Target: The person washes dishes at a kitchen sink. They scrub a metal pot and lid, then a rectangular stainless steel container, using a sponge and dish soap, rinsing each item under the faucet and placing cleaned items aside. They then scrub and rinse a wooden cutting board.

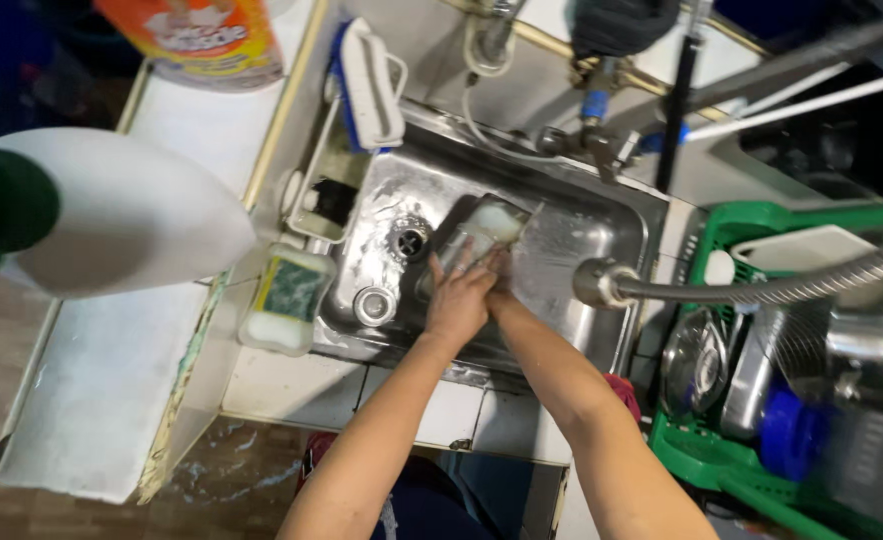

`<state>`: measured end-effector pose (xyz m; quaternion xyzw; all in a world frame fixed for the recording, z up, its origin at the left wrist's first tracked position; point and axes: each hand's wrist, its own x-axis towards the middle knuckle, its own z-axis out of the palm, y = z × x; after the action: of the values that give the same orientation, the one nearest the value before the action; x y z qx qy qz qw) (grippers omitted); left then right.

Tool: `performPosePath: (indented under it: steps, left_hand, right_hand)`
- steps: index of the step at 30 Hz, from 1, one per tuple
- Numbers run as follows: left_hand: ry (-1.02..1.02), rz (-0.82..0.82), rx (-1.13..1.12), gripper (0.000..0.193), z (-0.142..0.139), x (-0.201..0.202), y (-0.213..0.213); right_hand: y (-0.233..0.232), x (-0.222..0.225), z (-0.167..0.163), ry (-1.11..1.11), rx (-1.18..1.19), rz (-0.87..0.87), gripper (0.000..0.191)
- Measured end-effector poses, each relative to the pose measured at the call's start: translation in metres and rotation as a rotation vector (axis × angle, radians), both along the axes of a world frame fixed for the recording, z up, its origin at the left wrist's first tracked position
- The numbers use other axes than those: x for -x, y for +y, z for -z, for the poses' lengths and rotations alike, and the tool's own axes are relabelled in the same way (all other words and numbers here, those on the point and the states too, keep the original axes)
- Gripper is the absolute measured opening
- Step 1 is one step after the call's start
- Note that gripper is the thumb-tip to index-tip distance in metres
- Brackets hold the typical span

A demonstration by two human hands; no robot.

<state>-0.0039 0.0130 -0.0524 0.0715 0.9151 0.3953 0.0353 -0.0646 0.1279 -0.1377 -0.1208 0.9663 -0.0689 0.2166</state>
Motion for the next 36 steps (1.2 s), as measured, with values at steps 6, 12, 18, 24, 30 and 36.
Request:
performPosePath:
  steps: [6,12,18,24,30,36]
  left_hand:
    - [0.015,-0.014,-0.045,0.044,-0.001,-0.002,-0.002]
    - [0.124,-0.059,-0.037,0.071,0.001,0.001,0.001]
    - [-0.007,-0.012,0.025,0.061,-0.003,0.000,0.000]
    - [0.042,-0.042,-0.034,0.068,-0.008,0.001,-0.001]
    - [-0.002,-0.022,-0.058,0.071,-0.003,0.001,-0.001]
    - [0.013,-0.019,-0.011,0.079,0.001,0.001,0.002]
  right_hand:
    - [-0.020,-0.020,-0.002,0.034,-0.288,-0.152,0.061]
    - [-0.045,-0.027,-0.037,0.002,-0.646,-0.263,0.064]
    - [-0.057,-0.033,-0.050,0.005,-0.933,-0.285,0.067]
    - [-0.075,-0.045,-0.068,-0.019,-1.081,-0.320,0.072]
    - [-0.076,-0.039,-0.079,-0.110,-0.879,-0.355,0.068]
    - [-0.069,-0.033,-0.071,-0.028,-0.854,-0.366,0.076]
